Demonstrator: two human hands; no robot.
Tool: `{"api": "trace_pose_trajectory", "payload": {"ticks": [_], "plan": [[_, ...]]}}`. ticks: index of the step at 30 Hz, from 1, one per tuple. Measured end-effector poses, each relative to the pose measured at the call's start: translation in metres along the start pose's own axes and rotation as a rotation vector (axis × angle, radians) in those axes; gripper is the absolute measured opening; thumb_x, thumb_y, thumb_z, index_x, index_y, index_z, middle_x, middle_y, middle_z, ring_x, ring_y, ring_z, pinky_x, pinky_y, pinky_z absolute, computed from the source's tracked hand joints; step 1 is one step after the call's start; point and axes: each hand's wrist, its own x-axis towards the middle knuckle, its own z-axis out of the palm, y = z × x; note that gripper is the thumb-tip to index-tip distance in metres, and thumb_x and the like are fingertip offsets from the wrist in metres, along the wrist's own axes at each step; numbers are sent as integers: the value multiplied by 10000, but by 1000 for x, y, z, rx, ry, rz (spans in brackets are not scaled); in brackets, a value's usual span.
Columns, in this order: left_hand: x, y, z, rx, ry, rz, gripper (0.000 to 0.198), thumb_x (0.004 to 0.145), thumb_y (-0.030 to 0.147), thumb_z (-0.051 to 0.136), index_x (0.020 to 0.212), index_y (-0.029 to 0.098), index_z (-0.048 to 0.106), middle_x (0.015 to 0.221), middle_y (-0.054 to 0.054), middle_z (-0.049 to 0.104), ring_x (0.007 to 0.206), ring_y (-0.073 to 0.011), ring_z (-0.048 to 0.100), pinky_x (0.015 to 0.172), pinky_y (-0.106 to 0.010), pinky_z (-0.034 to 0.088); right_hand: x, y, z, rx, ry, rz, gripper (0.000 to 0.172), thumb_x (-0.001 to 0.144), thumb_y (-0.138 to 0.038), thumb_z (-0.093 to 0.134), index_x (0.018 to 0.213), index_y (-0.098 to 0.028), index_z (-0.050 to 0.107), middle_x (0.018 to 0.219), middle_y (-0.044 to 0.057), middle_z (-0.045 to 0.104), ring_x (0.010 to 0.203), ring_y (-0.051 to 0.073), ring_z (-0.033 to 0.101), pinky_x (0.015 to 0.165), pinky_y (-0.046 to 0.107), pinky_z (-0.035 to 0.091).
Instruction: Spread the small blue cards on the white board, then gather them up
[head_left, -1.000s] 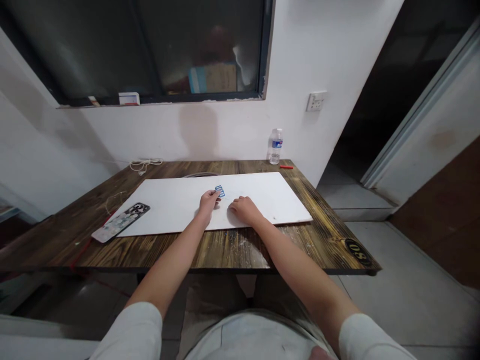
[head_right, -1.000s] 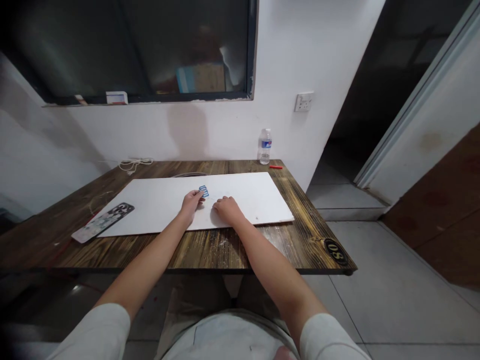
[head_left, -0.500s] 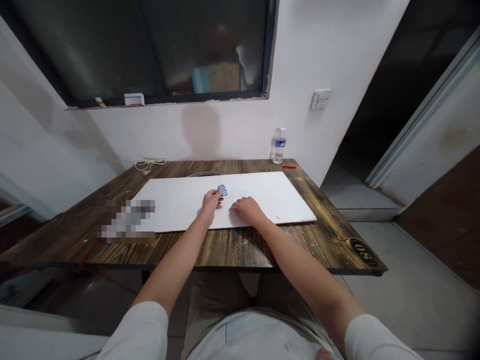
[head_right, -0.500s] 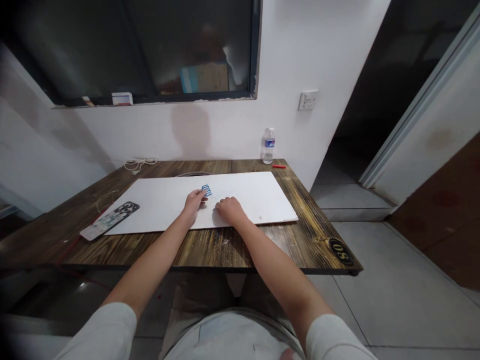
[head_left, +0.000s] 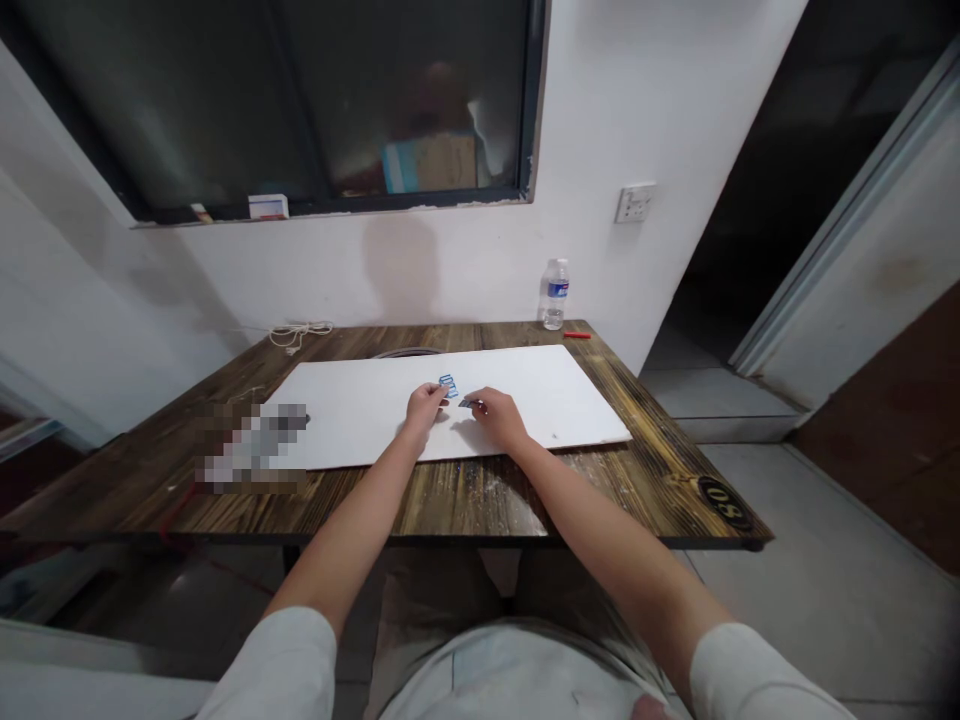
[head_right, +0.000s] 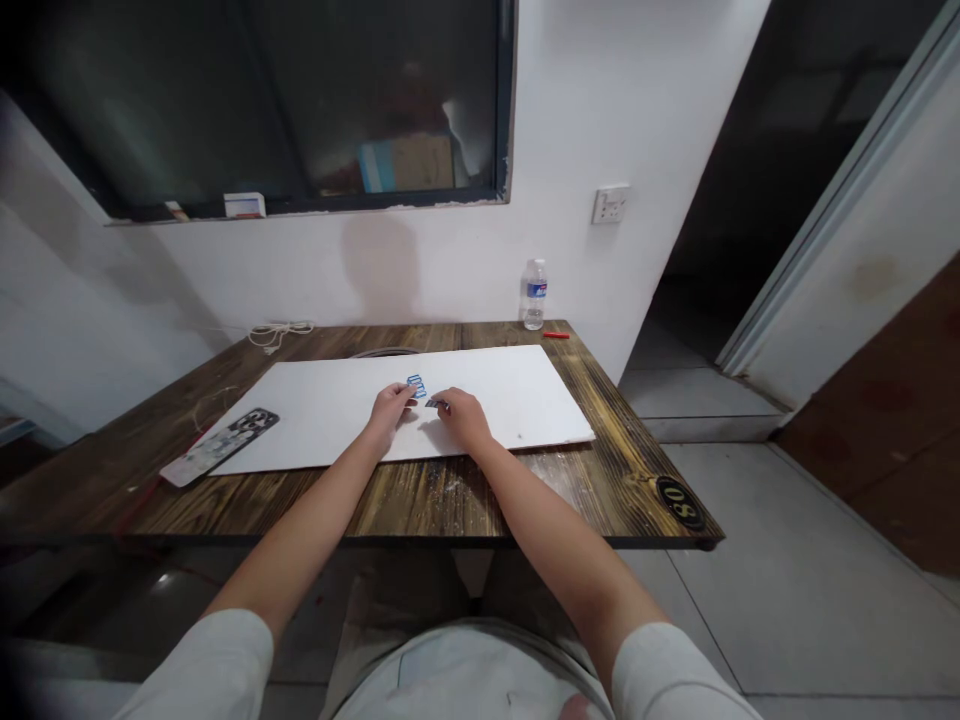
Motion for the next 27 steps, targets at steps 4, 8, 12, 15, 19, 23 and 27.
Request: {"api": "trace_pose_trajectory", "payload": {"ticks": [4,8,12,15,19,23,27], "plan": [[-4,2,2,27,-48,47,310,595,428,765,683,184,597,644,-5,618,629,-140,594,496,-200,393,3,4,1,261,166,124,205,854,-292,561,949,-195,713,901,39,728,728,159,651,741,276,505],[-10,7,5,61,-110,84,322,581,441,774,666,182,602,633,-11,613,625,-142,579,515,-212,377,4,4,2,454,252,213,239,816,-402,606,870,-191,703,811,28,726,616,150,657,673,277,524],[-14,11,8,80,-179,111,328,565,442,790,620,191,587,588,-8,597,609,-150,574,538,-229,385,5,6,4,591,261,290,311,752,-481,659,850,-187,689,772,27,728,584,155,660,615,275,529],[-15,12,8,104,-253,144,330,573,460,790,616,194,599,598,-15,617,609,-155,576,566,-241,406,7,9,5,644,272,326,345,725,-512,674,822,-182,681,750,31,728,569,155,656,596,273,527],[-14,11,6,130,-325,204,346,588,497,786,637,194,626,607,-19,627,603,-153,564,591,-253,421,8,16,6,670,268,345,340,699,-513,700,753,-177,681,731,39,727,575,151,646,578,259,507],[-14,11,4,138,-385,235,360,603,517,789,652,194,639,628,-24,644,602,-154,561,595,-262,430,9,20,8,666,237,357,355,669,-528,727,700,-178,676,653,28,701,578,150,622,571,249,477],[-16,10,5,163,-422,217,385,586,530,805,643,194,625,636,-27,649,622,-165,572,604,-269,431,9,19,8,711,246,368,402,614,-546,764,587,-182,595,562,4,649,532,137,576,530,237,430]]}}
